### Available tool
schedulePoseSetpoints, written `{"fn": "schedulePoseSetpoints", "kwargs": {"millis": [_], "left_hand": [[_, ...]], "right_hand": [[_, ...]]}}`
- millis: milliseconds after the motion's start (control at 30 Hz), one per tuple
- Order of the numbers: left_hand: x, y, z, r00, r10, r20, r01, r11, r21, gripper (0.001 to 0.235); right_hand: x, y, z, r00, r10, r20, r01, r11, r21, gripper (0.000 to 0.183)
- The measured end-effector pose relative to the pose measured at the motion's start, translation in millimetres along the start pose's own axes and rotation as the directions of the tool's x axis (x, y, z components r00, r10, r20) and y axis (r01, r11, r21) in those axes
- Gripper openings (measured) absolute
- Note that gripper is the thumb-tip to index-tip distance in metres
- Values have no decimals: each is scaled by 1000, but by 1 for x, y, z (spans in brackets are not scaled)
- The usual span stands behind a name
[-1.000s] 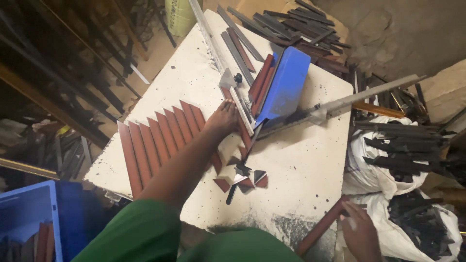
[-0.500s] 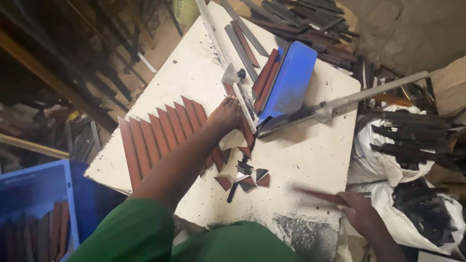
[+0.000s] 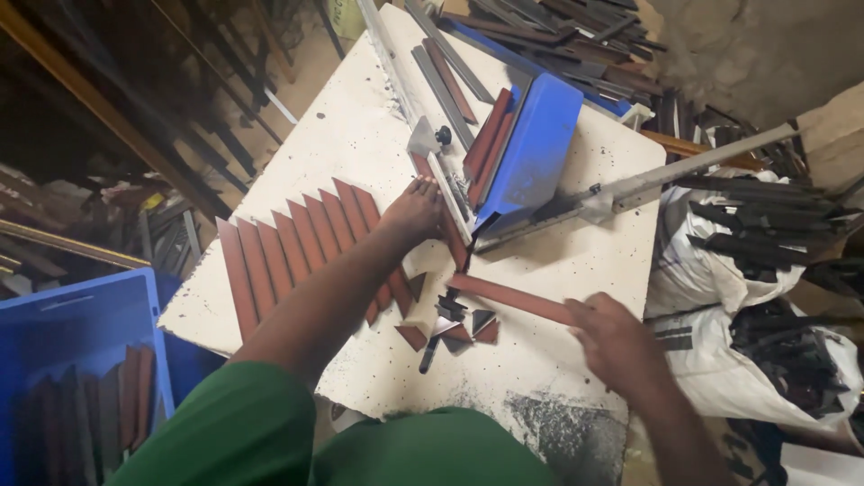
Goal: Cutting frame molding pieces into specific lengths using a manual miter cutter.
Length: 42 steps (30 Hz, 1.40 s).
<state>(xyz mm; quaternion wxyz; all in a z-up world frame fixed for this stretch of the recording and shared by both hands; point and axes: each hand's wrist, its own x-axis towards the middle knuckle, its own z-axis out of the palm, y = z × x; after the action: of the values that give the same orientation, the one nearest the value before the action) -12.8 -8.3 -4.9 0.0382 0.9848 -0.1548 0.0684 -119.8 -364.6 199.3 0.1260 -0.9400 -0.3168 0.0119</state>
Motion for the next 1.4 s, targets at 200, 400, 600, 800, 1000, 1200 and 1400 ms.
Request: {"fn": "schedulePoseSetpoints", "kwargs": {"millis": [200, 400, 600, 800, 1000, 1200, 1400], "left_hand": [[0, 0, 5, 1000, 8, 11, -8, 1000, 19, 105], [-2, 3, -9, 999, 12, 39, -13, 1000, 26, 104], [-1, 1, -7, 996, 32, 86, -36, 998, 51, 102], [-1, -4, 27, 993, 87, -74, -73, 983, 171, 84], [8, -4, 29, 987, 98, -129, -77, 984, 161, 81], [11, 3, 1, 999, 45, 7, -46, 989, 142, 90], [17, -4, 23, 998, 65, 10, -66, 990, 126, 81]], "right_hand": [[-39, 37, -42, 991, 128, 40, -122, 984, -132, 40], [-78, 71, -34, 944, 327, -48, -326, 945, 26, 48], [-125, 120, 3, 790, 602, 119, -37, -147, 988, 28], [-131, 93, -10, 860, 504, -84, 249, -270, 930, 45], [-168, 117, -3, 786, 591, -182, 243, -25, 970, 61], [-185, 138, 15, 798, 560, -221, 265, 3, 964, 50], [-155, 114, 20, 785, 594, -176, 206, 18, 978, 55]]}}
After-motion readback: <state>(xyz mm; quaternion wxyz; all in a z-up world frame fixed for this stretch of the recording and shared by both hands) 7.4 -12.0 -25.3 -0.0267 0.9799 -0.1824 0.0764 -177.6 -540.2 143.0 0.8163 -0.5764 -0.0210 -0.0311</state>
